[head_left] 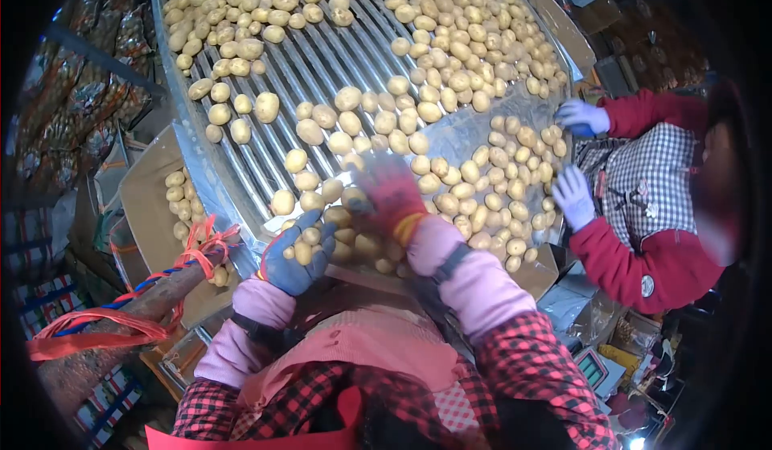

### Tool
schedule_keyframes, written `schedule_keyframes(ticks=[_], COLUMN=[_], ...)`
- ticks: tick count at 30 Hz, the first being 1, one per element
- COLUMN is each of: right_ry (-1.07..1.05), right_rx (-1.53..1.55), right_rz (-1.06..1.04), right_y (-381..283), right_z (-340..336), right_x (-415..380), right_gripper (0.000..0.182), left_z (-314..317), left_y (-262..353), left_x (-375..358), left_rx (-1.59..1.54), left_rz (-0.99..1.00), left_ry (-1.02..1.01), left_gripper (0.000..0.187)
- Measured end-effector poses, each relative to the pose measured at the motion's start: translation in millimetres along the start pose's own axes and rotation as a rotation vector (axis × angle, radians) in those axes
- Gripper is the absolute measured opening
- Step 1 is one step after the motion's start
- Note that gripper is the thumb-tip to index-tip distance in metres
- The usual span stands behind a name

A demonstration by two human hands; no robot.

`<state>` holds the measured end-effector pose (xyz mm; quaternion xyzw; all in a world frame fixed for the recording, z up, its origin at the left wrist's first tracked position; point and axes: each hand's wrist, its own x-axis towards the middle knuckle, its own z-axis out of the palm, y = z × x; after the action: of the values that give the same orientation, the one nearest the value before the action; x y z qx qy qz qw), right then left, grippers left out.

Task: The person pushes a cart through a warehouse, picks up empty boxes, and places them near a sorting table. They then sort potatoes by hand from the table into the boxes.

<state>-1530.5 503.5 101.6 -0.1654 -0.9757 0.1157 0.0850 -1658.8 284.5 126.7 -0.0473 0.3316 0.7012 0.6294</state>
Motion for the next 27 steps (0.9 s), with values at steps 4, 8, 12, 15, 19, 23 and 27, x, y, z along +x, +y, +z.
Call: schedule_keyframes(ticks=[4, 8, 12, 15, 19, 23, 27], right_ry=[0.13, 0.184, 0.255, 0.086, -0.162, 0.169, -0.01], right_rx=[-0.11, -0.176, -0.365, -0.323, -0.126, 0.057, -0.188], right_rz=[0.303, 0.488, 0.386, 0.389, 0.149, 0.41, 0.61], right_y=[43.8, 85.0, 128.0, 141.0, 74.4, 146.2, 240.9], right_z=[-14.0, -52.8, -49.5, -1.4, -54.1, -105.0, -50.9], right_x=[-34.3, -15.4, 107.3, 82.7, -26.9, 64.6, 113.8], right_gripper=[0.059, 0.062, 0.062, 0.06, 0.055, 0.05, 0.066], left_z=[5.2, -11.8, -1.1, -25.7, -11.0, -31.2, 12.9], left_y=[16.8, 2.5, 0.2, -0.6, 7.9, 1.1, 14.9], left_x=[-12.8, -13.0, -11.5, -5.6, -11.7, -7.3, -3.4], left_rx=[-0.34, -0.307, -0.21, -0.234, -0.122, -0.198, 0.052], left_rz=[-0.206, -0.191, -0.258, -0.318, -0.243, -0.243, -0.305], left_ry=[-0.042, -0.004, 0.052, 0.025, -0.047, -0.077, 0.12], left_gripper=[0.038, 0.041, 0.039, 0.041, 0.041, 0.043, 0.038])
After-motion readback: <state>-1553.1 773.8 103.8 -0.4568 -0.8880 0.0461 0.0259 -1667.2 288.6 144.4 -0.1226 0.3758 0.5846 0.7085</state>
